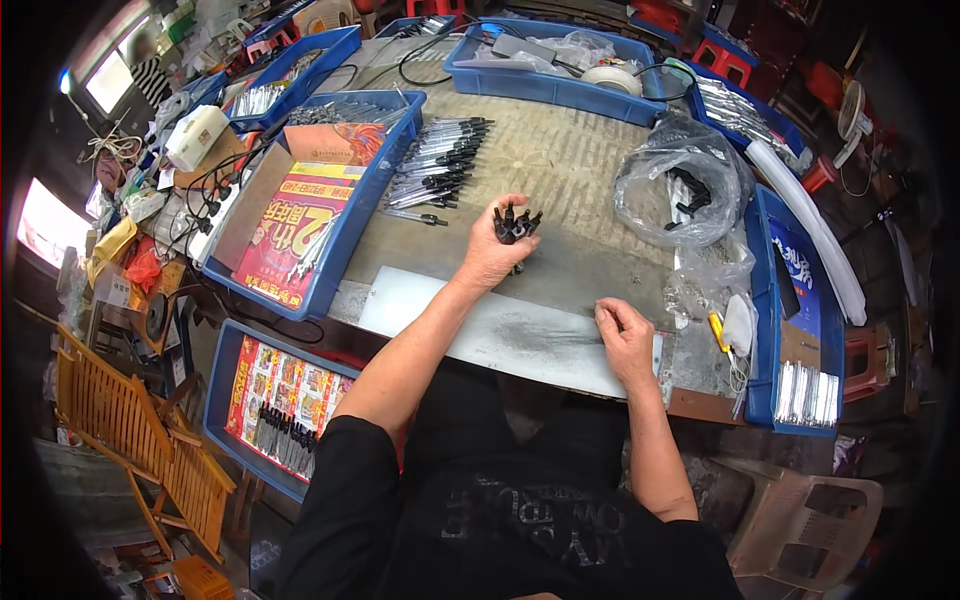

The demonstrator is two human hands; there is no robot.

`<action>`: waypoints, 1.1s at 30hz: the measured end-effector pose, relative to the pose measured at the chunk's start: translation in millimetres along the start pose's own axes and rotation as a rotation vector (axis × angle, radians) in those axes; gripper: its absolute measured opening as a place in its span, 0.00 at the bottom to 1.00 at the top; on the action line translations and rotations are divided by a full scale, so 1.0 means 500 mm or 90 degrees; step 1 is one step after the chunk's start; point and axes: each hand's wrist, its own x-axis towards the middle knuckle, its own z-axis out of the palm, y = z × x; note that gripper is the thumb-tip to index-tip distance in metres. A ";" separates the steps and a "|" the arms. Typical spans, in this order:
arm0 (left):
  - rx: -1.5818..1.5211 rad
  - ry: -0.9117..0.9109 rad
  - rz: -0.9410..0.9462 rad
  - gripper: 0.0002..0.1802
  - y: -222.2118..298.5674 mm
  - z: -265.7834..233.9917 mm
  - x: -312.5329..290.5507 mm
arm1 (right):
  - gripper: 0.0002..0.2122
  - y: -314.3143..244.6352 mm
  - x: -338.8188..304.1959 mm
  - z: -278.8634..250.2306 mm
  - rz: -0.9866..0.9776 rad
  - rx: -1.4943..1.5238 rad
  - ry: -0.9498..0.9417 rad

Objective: Assembling and sorting small components at a workbench using a handheld tool.

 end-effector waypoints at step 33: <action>-0.067 0.051 -0.061 0.08 0.005 -0.017 -0.005 | 0.06 -0.003 0.004 0.001 0.024 -0.010 -0.005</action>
